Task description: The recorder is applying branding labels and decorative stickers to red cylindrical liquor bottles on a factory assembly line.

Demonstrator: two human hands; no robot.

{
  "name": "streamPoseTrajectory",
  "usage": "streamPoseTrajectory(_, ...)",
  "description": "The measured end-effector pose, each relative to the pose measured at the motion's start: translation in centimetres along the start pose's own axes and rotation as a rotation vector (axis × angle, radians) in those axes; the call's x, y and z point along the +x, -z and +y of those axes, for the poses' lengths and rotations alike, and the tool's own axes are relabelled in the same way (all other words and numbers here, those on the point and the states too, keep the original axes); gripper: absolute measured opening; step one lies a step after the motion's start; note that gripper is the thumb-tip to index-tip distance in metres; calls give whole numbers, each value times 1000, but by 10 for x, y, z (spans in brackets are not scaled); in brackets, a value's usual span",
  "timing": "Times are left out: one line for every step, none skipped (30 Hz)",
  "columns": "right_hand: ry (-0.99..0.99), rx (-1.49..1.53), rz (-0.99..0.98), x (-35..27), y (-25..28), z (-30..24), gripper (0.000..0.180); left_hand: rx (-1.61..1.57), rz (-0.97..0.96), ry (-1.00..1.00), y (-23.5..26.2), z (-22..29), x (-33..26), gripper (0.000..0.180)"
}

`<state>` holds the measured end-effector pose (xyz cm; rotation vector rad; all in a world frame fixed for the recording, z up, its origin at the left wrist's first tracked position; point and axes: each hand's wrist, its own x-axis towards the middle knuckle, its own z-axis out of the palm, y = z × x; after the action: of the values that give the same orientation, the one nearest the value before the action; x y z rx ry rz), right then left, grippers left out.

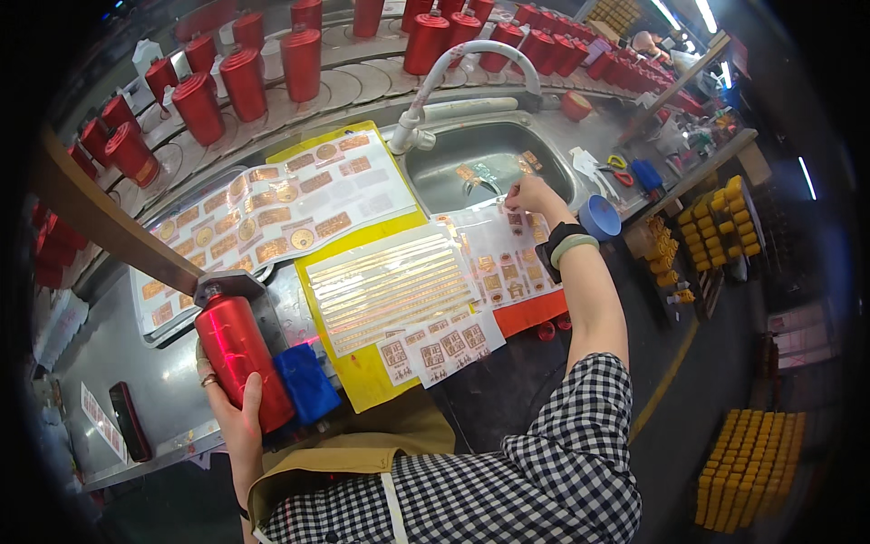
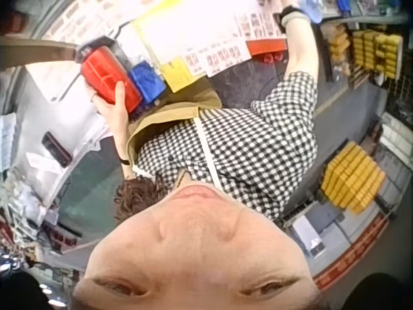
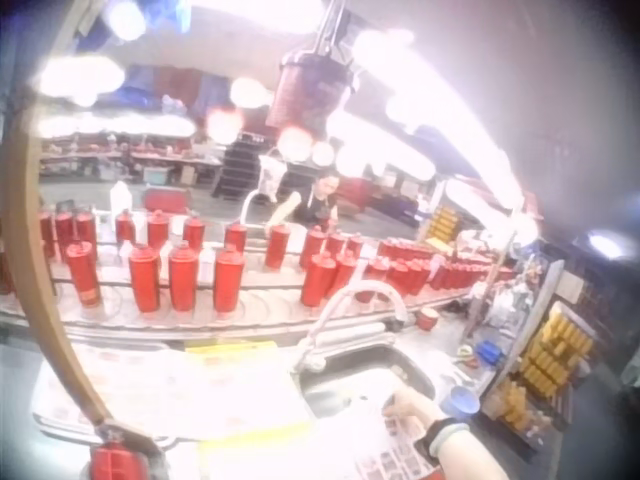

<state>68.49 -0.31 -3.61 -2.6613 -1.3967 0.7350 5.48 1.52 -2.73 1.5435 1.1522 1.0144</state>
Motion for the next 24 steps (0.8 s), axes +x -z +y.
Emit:
streamPoseTrajectory(48,-43,57,5,-2,-3,30,3,2,1,-1,3,0,78)
streamPoseTrajectory(96,-85,115,10,-4,-6,29,-48,-13,53,-3,11,0,77)
streamPoseTrajectory(102,-84,112,15,-7,-17,29,-96,-24,106,-3,17,-1,77)
streamPoseTrajectory(139,-37,190,16,-8,-35,24,-94,-21,106,-2,18,-1,77)
streamPoseTrajectory(174,11,269,17,-8,-53,19,-87,-33,123,-2,19,0,77)
streamPoseTrajectory(180,12,265,15,-9,-77,19,-80,-41,143,-1,20,-1,77)
streamPoseTrajectory(146,157,343,11,-10,-100,20,-76,-36,145,0,18,-2,77)
streamPoseTrajectory(110,301,420,7,-10,-112,20,-50,-15,90,0,13,-2,78)
streamPoseTrajectory(88,392,363,22,-13,-100,30,-31,-5,29,-2,10,0,78)
streamPoseTrajectory(89,394,362,26,-16,-101,30,-30,-5,29,-2,9,1,78)
streamPoseTrajectory(-83,280,190,31,-19,-104,31,-39,-14,22,-3,9,2,79)
streamPoseTrajectory(-247,162,16,32,-22,-113,32,-47,-19,16,-3,8,3,80)
streamPoseTrajectory(-264,105,-47,26,-26,-119,28,-45,-15,16,-2,6,4,80)
streamPoseTrajectory(-260,105,-49,23,-32,-122,28,-27,-23,5,-1,3,4,82)
streamPoseTrajectory(-169,-164,56,22,-36,-124,33,-8,-30,-5,1,2,4,85)
streamPoseTrajectory(-73,-432,161,22,-40,-127,40,-4,-24,-2,2,5,3,85)
streamPoseTrajectory(-63,-430,156,23,-41,-130,40,-37,-23,34,2,10,2,86)
streamPoseTrajectory(82,-379,191,25,-42,-135,37,-67,-14,73,3,15,0,86)
streamPoseTrajectory(231,-323,222,26,-43,-139,35,-54,4,82,3,19,-1,86)
streamPoseTrajectory(383,-261,250,28,-45,-144,33,-143,-22,134,1,24,0,87)
streamPoseTrajectory(461,-260,226,18,-50,-154,30,-227,-32,188,1,28,0,88)
streamPoseTrajectory(407,-358,171,25,-53,-148,29,-205,-31,151,-2,29,3,89)
streamPoseTrajectory(346,-460,117,34,-55,-134,28,-141,-51,96,-5,21,6,90)
streamPoseTrajectory(347,-496,154,40,-57,-124,21,-72,-65,44,-5,16,8,90)
